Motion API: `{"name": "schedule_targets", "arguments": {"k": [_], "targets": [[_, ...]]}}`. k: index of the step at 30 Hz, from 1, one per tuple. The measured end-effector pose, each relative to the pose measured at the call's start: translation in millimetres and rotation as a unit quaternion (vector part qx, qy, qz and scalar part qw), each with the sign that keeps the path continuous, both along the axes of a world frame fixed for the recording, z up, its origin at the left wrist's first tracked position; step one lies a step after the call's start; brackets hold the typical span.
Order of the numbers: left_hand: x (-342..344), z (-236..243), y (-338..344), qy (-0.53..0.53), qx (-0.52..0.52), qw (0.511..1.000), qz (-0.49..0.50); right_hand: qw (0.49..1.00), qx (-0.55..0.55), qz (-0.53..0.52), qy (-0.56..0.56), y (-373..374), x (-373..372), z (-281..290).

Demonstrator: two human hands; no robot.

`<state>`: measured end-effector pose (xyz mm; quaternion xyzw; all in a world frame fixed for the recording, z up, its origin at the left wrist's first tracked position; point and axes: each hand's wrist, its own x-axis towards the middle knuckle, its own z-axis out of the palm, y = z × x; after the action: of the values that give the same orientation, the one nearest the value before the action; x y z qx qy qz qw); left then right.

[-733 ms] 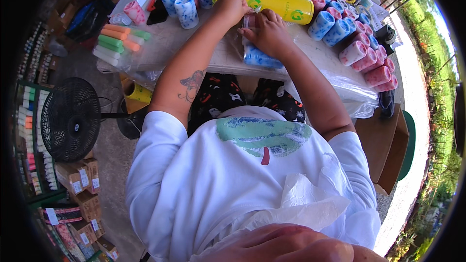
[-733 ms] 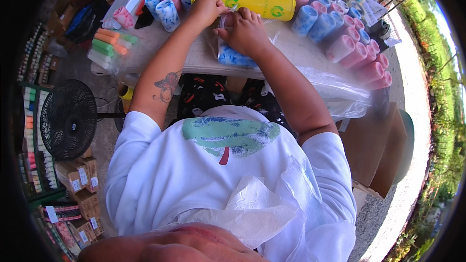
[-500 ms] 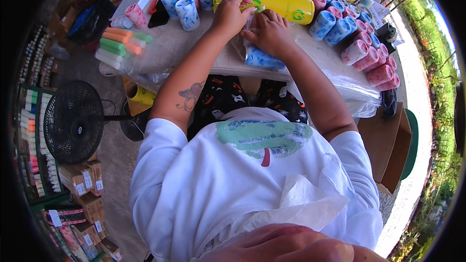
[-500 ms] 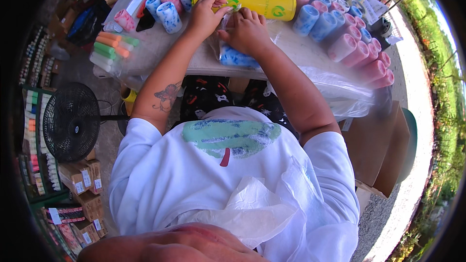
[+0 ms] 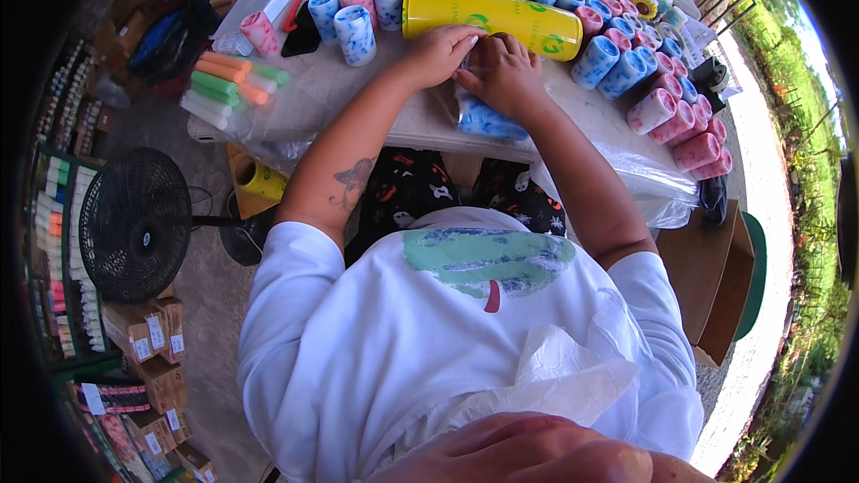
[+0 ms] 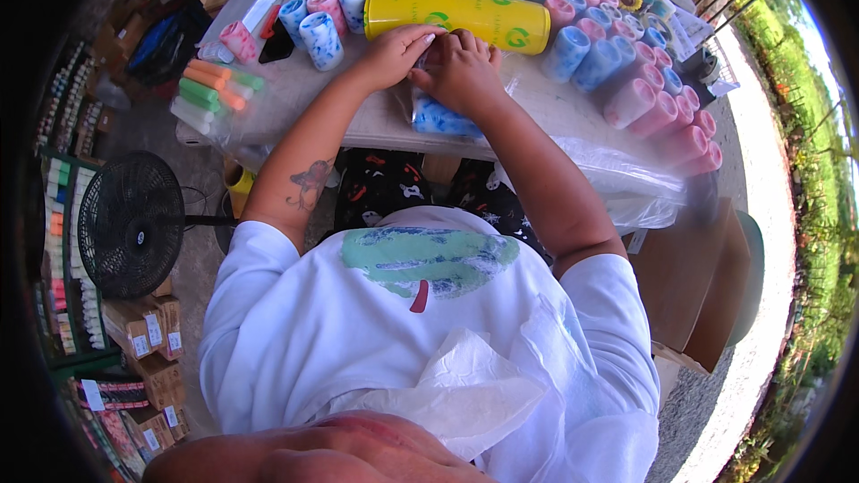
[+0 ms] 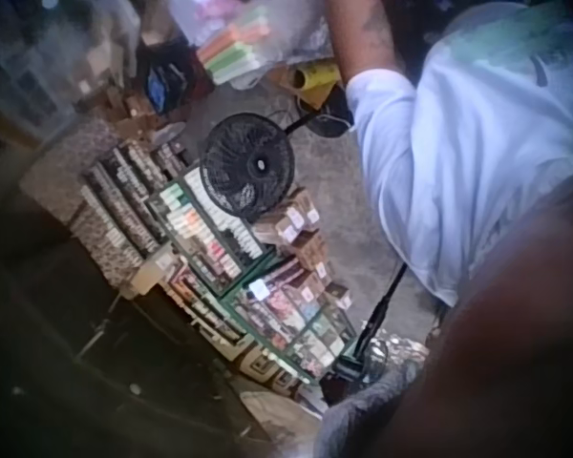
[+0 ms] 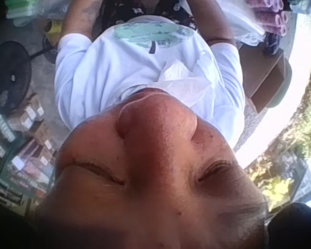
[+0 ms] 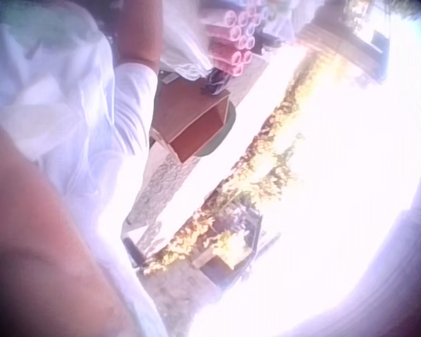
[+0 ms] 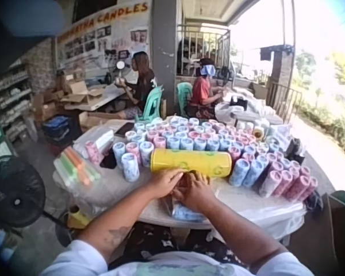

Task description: The person wraps multiple cylindrical candles in clear plastic film, arranging them in a stack. They use scissors to cut the film and seal the wrapped bundle. The wrapped candles remain on the table.

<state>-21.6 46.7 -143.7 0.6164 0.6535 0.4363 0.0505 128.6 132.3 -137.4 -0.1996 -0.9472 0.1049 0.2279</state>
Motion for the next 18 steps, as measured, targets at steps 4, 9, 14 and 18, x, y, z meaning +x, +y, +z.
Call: {"name": "schedule_targets", "arguments": {"k": [4,9,14,18], "targets": [[8,7,5,0.019,-0.003,0.999,0.030,0.999,0.009,-0.009,0.037,-1,3,-2],[10,5,11,-0.023,-0.046,0.996,0.076,0.997,0.011,-0.020,-0.072,-3,3,6],[12,-20,9,-0.065,0.023,0.993,0.093,0.993,0.009,-0.023,-0.111,-13,11,18],[15,-19,6,-0.089,0.041,0.992,0.078,0.993,0.007,-0.027,-0.118,-13,13,17]]}}
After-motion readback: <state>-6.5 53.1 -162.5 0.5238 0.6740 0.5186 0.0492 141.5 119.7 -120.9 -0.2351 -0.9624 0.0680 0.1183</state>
